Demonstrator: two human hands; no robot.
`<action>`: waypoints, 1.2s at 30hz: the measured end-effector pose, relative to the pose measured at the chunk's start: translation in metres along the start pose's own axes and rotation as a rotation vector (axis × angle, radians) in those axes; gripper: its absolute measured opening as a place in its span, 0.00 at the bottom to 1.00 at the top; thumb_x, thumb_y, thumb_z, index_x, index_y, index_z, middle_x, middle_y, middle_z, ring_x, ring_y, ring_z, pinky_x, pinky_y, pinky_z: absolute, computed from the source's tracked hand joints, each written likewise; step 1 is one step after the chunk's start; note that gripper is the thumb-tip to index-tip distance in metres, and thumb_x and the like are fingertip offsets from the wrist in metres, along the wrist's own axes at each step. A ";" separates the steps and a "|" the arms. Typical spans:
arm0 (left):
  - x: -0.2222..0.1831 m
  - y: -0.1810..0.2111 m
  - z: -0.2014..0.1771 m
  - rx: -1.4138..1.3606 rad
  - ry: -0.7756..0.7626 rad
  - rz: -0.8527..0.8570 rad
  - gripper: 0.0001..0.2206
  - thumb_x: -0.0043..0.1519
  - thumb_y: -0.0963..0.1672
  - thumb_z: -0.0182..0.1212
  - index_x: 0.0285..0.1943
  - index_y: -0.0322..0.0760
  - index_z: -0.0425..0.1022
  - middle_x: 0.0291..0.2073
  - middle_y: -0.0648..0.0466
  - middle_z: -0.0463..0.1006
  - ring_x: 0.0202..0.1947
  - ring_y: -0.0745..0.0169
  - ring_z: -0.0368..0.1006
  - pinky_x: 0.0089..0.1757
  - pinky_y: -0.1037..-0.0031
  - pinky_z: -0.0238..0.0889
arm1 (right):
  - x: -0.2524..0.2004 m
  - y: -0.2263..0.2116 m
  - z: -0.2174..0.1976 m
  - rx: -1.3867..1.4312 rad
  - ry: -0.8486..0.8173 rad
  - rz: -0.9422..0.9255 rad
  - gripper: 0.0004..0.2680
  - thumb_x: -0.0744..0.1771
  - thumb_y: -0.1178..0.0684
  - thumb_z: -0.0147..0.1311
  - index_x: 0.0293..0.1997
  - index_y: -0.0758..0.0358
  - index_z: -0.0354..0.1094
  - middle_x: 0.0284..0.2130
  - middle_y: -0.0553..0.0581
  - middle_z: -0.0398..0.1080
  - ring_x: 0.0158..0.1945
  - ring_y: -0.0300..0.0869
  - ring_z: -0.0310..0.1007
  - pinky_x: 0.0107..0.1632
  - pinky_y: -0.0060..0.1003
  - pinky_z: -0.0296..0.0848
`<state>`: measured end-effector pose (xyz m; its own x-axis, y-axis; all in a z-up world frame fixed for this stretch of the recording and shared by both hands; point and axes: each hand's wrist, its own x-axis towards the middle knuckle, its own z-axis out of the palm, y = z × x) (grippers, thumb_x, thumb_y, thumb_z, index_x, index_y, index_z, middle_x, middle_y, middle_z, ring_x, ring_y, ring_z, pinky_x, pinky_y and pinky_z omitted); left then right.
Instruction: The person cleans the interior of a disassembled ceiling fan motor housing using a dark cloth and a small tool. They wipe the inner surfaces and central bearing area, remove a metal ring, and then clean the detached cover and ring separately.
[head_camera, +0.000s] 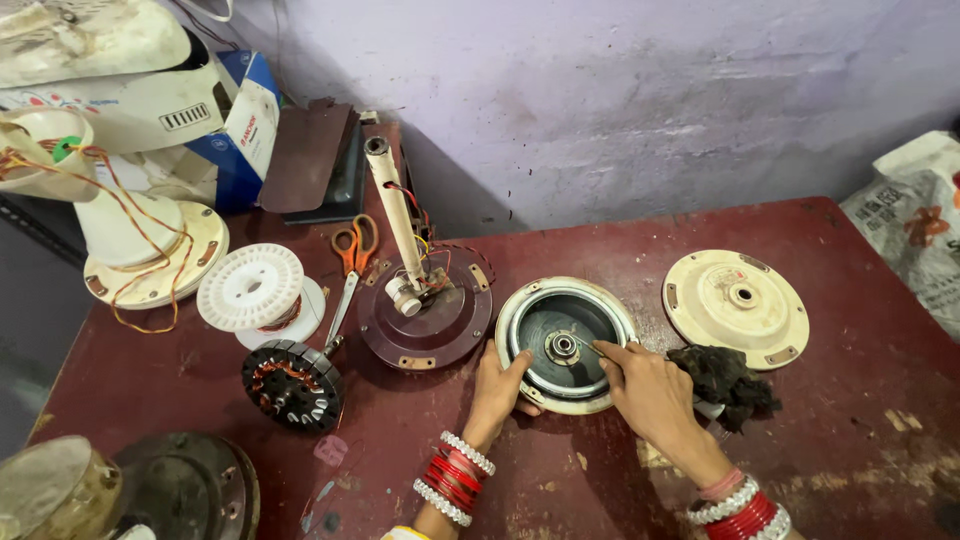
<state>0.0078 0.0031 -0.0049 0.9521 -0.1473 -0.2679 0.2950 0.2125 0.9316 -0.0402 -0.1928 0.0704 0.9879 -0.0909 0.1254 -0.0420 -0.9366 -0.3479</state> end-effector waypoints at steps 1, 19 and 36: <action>-0.001 0.000 -0.001 -0.005 -0.011 -0.007 0.17 0.62 0.43 0.57 0.58 0.28 0.62 0.34 0.41 0.80 0.18 0.55 0.78 0.14 0.72 0.70 | -0.001 -0.001 0.002 -0.005 0.022 -0.028 0.11 0.66 0.50 0.54 0.51 0.50 0.78 0.37 0.59 0.79 0.34 0.55 0.80 0.36 0.50 0.76; -0.003 -0.002 0.011 0.110 0.221 0.052 0.18 0.60 0.44 0.61 0.55 0.27 0.71 0.28 0.45 0.80 0.17 0.58 0.76 0.15 0.69 0.69 | 0.016 0.008 -0.001 -0.187 -0.130 -0.287 0.10 0.65 0.53 0.52 0.49 0.52 0.76 0.31 0.62 0.77 0.30 0.55 0.80 0.34 0.48 0.78; 0.000 -0.008 0.015 0.343 0.369 0.240 0.16 0.60 0.45 0.64 0.49 0.26 0.75 0.31 0.46 0.84 0.31 0.60 0.80 0.36 0.69 0.71 | 0.027 0.033 0.001 0.162 -0.270 -0.054 0.13 0.67 0.47 0.51 0.55 0.51 0.74 0.39 0.63 0.79 0.42 0.57 0.80 0.46 0.50 0.76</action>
<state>0.0039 -0.0132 -0.0081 0.9725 0.2275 -0.0495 0.0824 -0.1375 0.9871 -0.0149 -0.2261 0.0609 0.9929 0.0706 -0.0960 0.0141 -0.8697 -0.4934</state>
